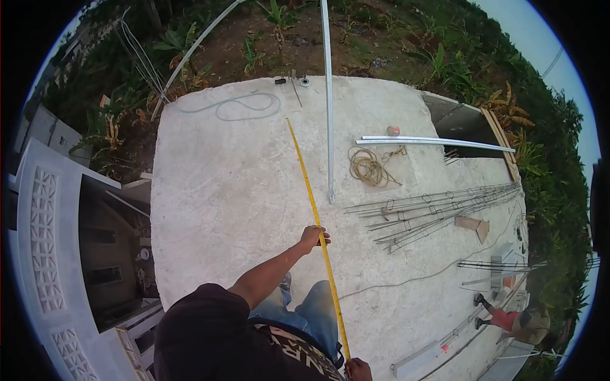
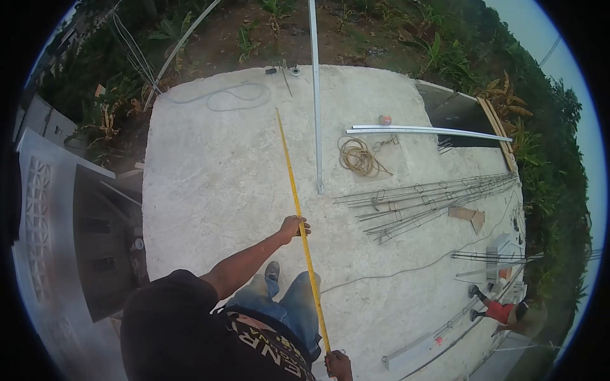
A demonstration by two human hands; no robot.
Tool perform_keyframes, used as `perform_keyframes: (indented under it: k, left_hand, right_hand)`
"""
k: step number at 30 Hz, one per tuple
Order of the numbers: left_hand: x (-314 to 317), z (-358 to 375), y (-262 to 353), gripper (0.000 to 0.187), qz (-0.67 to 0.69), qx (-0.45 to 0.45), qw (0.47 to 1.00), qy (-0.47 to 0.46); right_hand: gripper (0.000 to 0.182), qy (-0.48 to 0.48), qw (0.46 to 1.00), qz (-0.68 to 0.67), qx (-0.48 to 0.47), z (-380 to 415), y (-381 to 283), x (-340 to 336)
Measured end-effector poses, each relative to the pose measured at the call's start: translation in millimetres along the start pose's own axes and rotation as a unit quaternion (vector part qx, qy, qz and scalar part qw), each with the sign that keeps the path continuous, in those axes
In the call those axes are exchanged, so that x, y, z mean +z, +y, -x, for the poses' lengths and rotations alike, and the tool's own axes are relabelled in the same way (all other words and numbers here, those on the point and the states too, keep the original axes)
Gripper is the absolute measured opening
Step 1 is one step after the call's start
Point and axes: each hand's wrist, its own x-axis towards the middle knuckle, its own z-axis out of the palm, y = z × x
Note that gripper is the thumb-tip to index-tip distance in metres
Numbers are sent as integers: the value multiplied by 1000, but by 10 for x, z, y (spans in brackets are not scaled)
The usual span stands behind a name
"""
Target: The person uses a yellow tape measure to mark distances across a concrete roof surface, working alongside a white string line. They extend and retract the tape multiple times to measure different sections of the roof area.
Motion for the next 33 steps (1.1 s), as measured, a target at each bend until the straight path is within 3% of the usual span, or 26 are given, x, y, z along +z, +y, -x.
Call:
perform_keyframes:
  k: [1,2,4,8,11,12,13,14,15,17,18,23,27,30,33]
  left_hand:
    - [30,-46,108,30,0,-6,1000,-9]
    - [44,-152,203,28,9,-8,1000,-5]
    - [48,-379,380,28,19,-8,1000,0]
    - [80,-904,930,29,36,-4,999,8]
    - [122,-1423,1391,28,34,-1,999,11]
    - [115,-1581,1536,28,25,-2,1000,17]
    - [38,-1793,1835,27,6,3,1000,20]
    - [35,-1941,2029,26,1,-7,1000,18]
    - [23,-2083,2149,26,13,-11,1000,8]
    - [16,-2403,2424,29,10,-48,999,-2]
    - [1,-2457,2432,29,19,-62,998,4]
    - [-6,-2960,3028,27,62,-90,994,5]
    - [-203,-3396,3493,26,10,-128,992,7]
    - [-439,-3796,3841,26,-26,-166,985,-45]
    - [-489,-4006,4475,26,-22,-181,982,-42]
  right_hand:
    - [28,-2,991,102,-83,-75,57,-54]
    - [28,-3,991,106,-87,-32,-267,-107]
    - [30,4,996,86,8,242,-983,-263]
    - [30,33,994,99,26,149,-2035,-353]
    - [26,-15,942,279,-184,-728,-1477,-620]
    - [26,-20,942,279,-184,-1056,-1283,-567]
    - [23,2,846,441,-299,-1506,-1215,-382]
    - [21,22,710,587,-387,-1794,-1109,-295]
    - [21,7,710,597,-373,-1558,-1225,-701]
    - [17,-39,812,350,-465,-1665,-1977,-1164]
    - [18,-44,898,319,-298,-1549,-2360,-1226]
    - [21,-39,959,243,-143,-1495,-3637,-1467]
    - [24,-15,990,143,-1,-1703,-4572,-1335]
    - [26,14,991,56,119,-1732,-5327,-1053]
    - [27,40,981,38,183,-1602,-6496,-859]
